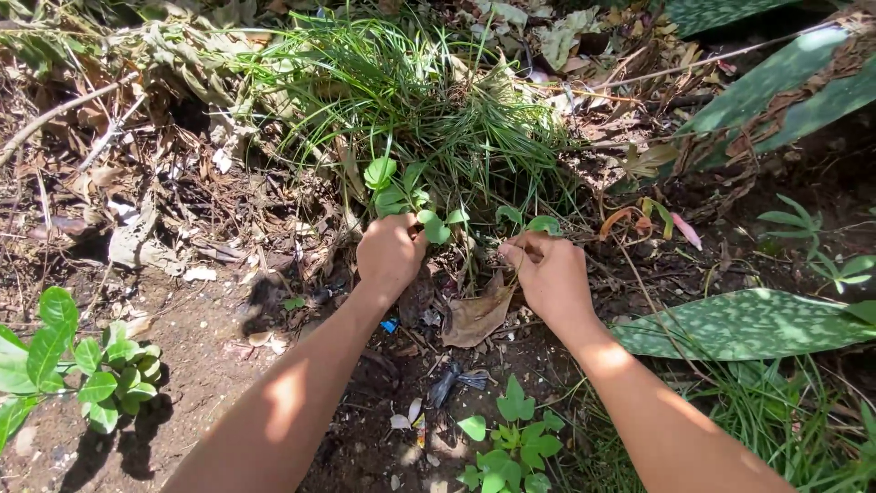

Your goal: Pulling grass and weeds from the soil by hand in an outdoor area.

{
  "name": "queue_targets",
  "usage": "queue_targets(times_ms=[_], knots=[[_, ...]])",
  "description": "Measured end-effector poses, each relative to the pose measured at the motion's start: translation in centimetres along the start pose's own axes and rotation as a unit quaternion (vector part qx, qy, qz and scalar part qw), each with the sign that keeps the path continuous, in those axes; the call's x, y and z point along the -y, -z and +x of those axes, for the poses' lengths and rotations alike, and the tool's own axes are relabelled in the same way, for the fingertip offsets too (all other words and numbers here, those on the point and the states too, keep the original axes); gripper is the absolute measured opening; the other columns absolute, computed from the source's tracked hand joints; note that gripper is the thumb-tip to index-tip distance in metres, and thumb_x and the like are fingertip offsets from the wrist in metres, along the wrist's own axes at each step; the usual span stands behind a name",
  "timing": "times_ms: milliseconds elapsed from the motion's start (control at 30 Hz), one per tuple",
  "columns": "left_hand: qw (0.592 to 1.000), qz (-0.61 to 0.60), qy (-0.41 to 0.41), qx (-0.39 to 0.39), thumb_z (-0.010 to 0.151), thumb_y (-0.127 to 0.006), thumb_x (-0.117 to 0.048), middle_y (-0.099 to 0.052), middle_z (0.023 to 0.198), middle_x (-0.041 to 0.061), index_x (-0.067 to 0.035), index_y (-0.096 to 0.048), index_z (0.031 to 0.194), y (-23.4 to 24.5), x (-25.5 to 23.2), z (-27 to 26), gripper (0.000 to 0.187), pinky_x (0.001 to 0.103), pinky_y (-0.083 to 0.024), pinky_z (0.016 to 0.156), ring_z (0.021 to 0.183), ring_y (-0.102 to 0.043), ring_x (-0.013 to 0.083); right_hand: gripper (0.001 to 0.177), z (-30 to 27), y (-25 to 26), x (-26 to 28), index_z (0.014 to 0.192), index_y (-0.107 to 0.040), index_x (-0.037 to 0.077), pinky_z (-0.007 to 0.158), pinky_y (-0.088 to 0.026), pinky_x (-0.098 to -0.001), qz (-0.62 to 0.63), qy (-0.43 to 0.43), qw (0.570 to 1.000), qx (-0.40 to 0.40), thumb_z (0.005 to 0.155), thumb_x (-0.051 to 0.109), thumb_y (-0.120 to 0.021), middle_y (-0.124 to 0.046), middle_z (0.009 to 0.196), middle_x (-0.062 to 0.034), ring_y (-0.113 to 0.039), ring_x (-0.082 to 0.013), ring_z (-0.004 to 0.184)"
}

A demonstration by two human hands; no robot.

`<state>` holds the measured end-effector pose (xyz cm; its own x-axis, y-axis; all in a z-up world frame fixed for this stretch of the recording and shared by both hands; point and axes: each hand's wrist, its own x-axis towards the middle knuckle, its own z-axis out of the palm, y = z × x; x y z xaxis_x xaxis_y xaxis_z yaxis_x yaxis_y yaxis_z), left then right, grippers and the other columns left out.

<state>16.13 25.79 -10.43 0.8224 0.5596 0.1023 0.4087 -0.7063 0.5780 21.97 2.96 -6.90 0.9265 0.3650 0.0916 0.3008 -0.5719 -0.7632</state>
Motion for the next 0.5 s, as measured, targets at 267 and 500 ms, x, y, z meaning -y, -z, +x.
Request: queue_targets(times_ms=[267,500], knots=[[0.996,0.069,0.031,0.042,0.098,-0.069,-0.054,-0.071,0.096,0.022,-0.003,-0.073,0.096,0.0,-1.8,0.4,0.051,0.048,-0.058,0.080,0.092,-0.070,0.0378,0.020,1.2,4.7,2.8,0.100,-0.077,0.002,0.057,-0.046,-0.0295,0.027,0.027,0.999,-0.006,0.097,0.020,-0.071,-0.069,0.071,-0.0082,-0.055,-0.0120,0.061],[1.000,0.001,-0.005,-0.011,0.085,-0.078,-0.028,-0.069,0.100,0.025,-0.001,-0.072,0.096,-1.3,-0.7,0.3,0.030,0.049,-0.058,0.080,0.091,-0.069,0.0404,0.022,1.9,7.0,3.5,0.107,-0.075,0.001,0.067,-0.055,-0.0244,0.142,0.035,0.984,0.102,0.098,0.019,-0.065,-0.075,0.087,-0.0017,-0.066,-0.0069,0.073]])
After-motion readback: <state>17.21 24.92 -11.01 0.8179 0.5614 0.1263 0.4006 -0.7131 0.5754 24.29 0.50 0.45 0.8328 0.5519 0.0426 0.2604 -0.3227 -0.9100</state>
